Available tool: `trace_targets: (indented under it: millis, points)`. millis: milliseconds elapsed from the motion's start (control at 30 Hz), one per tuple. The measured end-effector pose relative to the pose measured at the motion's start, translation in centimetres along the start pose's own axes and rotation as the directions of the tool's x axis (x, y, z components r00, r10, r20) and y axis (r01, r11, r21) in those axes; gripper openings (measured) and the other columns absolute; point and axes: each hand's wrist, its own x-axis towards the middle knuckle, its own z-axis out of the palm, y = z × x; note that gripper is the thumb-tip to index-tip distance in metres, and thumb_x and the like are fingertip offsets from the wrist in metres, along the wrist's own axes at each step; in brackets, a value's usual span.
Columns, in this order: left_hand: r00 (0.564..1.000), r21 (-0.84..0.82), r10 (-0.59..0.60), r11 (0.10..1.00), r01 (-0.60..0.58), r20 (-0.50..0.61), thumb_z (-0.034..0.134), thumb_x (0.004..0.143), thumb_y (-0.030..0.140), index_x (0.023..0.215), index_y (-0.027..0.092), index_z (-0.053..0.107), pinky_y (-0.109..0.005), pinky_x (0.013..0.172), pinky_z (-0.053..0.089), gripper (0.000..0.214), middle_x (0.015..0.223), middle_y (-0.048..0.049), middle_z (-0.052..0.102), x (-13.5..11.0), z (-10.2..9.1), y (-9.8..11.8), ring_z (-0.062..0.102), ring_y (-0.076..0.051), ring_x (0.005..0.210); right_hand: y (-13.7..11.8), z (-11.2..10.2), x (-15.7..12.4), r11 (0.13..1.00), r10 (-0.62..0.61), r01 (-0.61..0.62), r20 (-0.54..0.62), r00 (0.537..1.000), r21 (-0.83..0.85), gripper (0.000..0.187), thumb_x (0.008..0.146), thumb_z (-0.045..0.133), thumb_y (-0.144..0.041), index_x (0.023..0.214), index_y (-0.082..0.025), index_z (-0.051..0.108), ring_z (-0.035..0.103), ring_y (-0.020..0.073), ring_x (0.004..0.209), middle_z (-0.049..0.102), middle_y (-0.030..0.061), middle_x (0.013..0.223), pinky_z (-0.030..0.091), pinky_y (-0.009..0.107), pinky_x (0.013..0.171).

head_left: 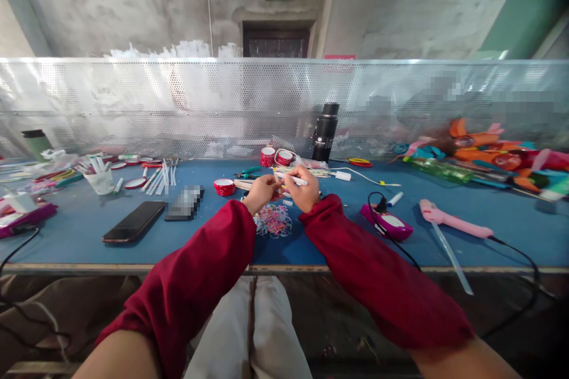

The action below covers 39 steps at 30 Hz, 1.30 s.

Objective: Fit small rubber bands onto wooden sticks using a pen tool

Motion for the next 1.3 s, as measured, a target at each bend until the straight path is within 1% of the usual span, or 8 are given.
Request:
trace_targets:
  millis: [167, 367, 500, 667, 833, 1000, 1200, 1300]
  points:
    - [1.0, -0.017, 0.005, 1.0, -0.005, 0.001, 0.067, 0.083, 0.023, 0.078, 0.014, 0.056, -0.018, 0.051, 0.043, 0.015, 0.067, -0.0011, 0.064, -0.13, 0.01, 0.11, 0.06, -0.009, 0.052, -0.13, -0.06, 0.03, 1.0, 0.012, -0.012, -0.029, 1.0, 0.007, 0.012, 0.083, 0.057, -0.032, 0.075, -0.023, 0.056, 0.062, 0.017, 0.062, 0.067, 0.0001, 0.07, 0.048, 0.029, 0.06]
    - [1.0, -0.02, -0.006, 1.0, 0.007, 0.004, 0.067, 0.082, 0.023, 0.076, 0.014, 0.055, -0.019, 0.051, 0.043, 0.017, 0.063, 0.0004, 0.062, -0.17, 0.04, 0.15, 0.06, -0.009, 0.051, -0.08, -0.03, 0.06, 1.0, 0.009, -0.009, 0.003, 1.0, -0.009, 0.013, 0.083, 0.057, -0.034, 0.075, -0.024, 0.056, 0.06, 0.016, 0.059, 0.066, -0.0007, 0.068, 0.046, 0.029, 0.057]
    - [1.0, -0.018, 0.001, 1.0, -0.001, -0.004, 0.066, 0.083, 0.021, 0.077, 0.014, 0.056, -0.018, 0.05, 0.043, 0.014, 0.066, -0.0006, 0.064, -0.13, 0.04, 0.18, 0.06, -0.009, 0.051, 0.18, -0.07, 0.11, 1.0, 0.005, -0.005, -0.033, 0.999, 0.004, 0.012, 0.083, 0.056, -0.032, 0.075, -0.023, 0.057, 0.06, 0.0163, 0.061, 0.067, -0.0004, 0.069, 0.048, 0.029, 0.06]
    - [1.0, -0.003, -0.009, 1.0, 0.009, 0.004, 0.062, 0.085, 0.018, 0.075, 0.014, 0.053, -0.018, 0.049, 0.042, 0.014, 0.064, -0.0002, 0.063, -0.12, 0.04, 0.17, 0.061, -0.009, 0.051, 0.04, 0.05, 0.01, 1.0, 0.0, 0.0, 0.009, 1.0, 0.007, 0.013, 0.084, 0.057, -0.034, 0.076, -0.023, 0.057, 0.06, 0.0159, 0.06, 0.067, -0.0004, 0.07, 0.047, 0.028, 0.057]
    - [1.0, 0.002, -0.002, 1.0, 0.002, 0.001, 0.06, 0.086, 0.017, 0.079, 0.014, 0.055, -0.018, 0.049, 0.042, 0.009, 0.067, -0.0014, 0.065, -0.18, 0.05, 0.18, 0.061, -0.009, 0.052, 0.28, 0.02, 0.06, 1.0, 0.0, 0.0, -0.029, 1.0, 0.001, 0.011, 0.083, 0.057, -0.032, 0.076, -0.023, 0.056, 0.062, 0.0167, 0.063, 0.067, 0.0001, 0.07, 0.048, 0.029, 0.061]
    - [1.0, -0.006, -0.003, 1.0, 0.003, 0.002, 0.063, 0.085, 0.019, 0.079, 0.014, 0.056, -0.019, 0.051, 0.043, 0.011, 0.066, -0.0005, 0.064, -0.18, 0.06, 0.17, 0.06, -0.009, 0.051, 0.29, 0.04, -0.01, 1.0, 0.005, -0.005, 0.003, 1.0, 0.007, 0.013, 0.084, 0.056, -0.034, 0.077, -0.023, 0.057, 0.062, 0.0163, 0.062, 0.068, -0.0002, 0.071, 0.048, 0.029, 0.059]
    - [1.0, -0.006, 0.003, 1.0, -0.003, -0.001, 0.056, 0.088, 0.015, 0.079, 0.014, 0.055, -0.018, 0.049, 0.041, 0.009, 0.067, -0.0004, 0.064, -0.08, 0.02, 0.13, 0.06, -0.009, 0.051, 0.33, 0.01, 0.1, 1.0, -0.004, 0.005, -0.051, 0.999, 0.013, 0.011, 0.083, 0.058, -0.031, 0.076, -0.023, 0.057, 0.061, 0.0169, 0.062, 0.067, 0.0, 0.07, 0.048, 0.029, 0.061]
    - [1.0, -0.013, -0.009, 1.0, 0.009, -0.001, 0.058, 0.087, 0.015, 0.079, 0.014, 0.055, -0.018, 0.049, 0.041, 0.009, 0.066, 0.0001, 0.063, -0.15, 0.04, 0.21, 0.06, -0.009, 0.05, 0.11, 0.13, 0.03, 1.0, -0.011, 0.012, -0.028, 1.0, 0.022, 0.012, 0.083, 0.058, -0.032, 0.076, -0.023, 0.056, 0.06, 0.0164, 0.06, 0.067, 0.0, 0.069, 0.046, 0.029, 0.058]
